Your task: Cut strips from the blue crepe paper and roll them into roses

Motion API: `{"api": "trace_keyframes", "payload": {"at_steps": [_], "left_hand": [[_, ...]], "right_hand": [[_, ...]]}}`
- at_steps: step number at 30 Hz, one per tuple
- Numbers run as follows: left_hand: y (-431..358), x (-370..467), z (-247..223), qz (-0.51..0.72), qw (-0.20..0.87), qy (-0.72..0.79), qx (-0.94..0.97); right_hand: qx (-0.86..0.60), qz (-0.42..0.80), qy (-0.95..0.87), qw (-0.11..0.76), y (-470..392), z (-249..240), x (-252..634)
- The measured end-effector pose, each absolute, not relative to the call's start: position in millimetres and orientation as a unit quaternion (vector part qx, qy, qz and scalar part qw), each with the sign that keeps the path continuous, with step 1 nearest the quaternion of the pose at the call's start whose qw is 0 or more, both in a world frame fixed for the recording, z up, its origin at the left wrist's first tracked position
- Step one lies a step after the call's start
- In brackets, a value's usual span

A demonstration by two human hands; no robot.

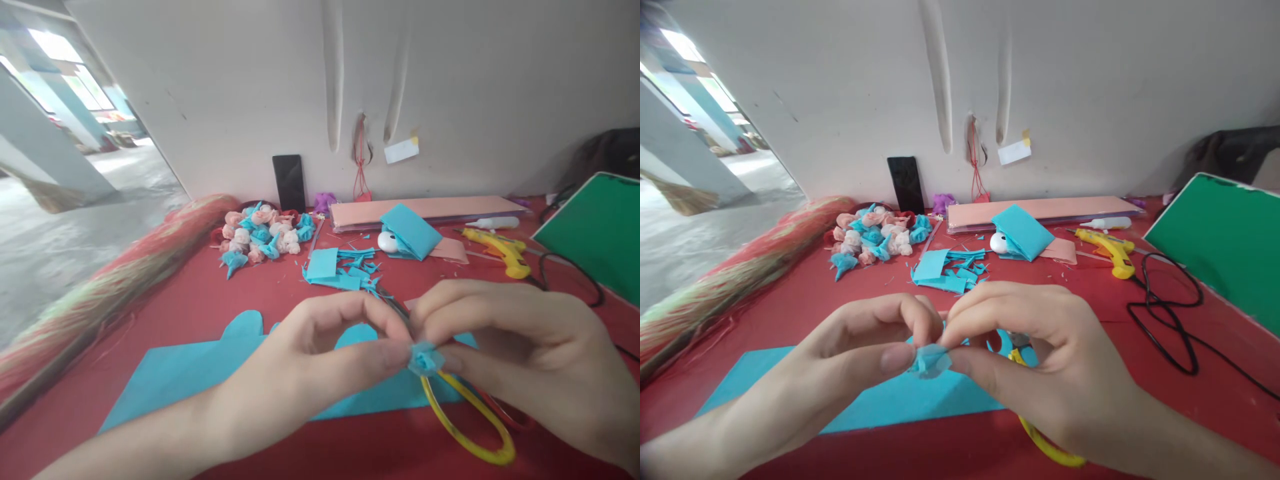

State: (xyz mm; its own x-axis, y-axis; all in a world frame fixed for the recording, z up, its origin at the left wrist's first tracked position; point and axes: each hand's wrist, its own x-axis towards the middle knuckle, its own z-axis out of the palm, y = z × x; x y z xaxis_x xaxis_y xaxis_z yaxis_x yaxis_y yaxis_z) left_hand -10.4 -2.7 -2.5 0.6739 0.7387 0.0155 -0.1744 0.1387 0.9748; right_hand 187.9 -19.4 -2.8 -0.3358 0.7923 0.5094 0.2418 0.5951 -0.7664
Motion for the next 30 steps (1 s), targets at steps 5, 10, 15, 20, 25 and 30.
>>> {"api": "trace_keyframes", "payload": {"at_steps": [5, 10, 15, 20, 25, 30], "left_hand": [[-1.6, -12.0, -0.2, 0.315, 0.685, 0.244, 0.610], [-3.9, -11.8, -1.0, 0.316, 0.657, 0.263, 0.632], [-2.7, -9.5, -4.6, 0.327, 0.660, 0.247, 0.630], [-0.9, -6.6, -6.6, 0.336, 0.682, 0.220, 0.612], [-3.8, -6.4, -6.8, 0.332, 0.699, 0.213, 0.596], [-4.5, -5.7, -6.9, 0.336, 0.692, 0.232, 0.595]], "right_hand": [[-0.359, 0.278, -0.757, 0.469, -20.4, -1.1, 183.6], [-0.355, 0.269, -0.760, 0.473, -20.8, -1.2, 184.1], [-0.362, 0.271, -0.756, 0.473, -20.6, -1.7, 184.6], [-0.364, 0.273, -0.755, 0.473, -21.4, -1.3, 183.2], [-0.372, 0.266, -0.749, 0.480, -22.5, -2.7, 181.8], [-0.379, 0.206, -0.761, 0.485, -25.5, -6.9, 182.2]]}}
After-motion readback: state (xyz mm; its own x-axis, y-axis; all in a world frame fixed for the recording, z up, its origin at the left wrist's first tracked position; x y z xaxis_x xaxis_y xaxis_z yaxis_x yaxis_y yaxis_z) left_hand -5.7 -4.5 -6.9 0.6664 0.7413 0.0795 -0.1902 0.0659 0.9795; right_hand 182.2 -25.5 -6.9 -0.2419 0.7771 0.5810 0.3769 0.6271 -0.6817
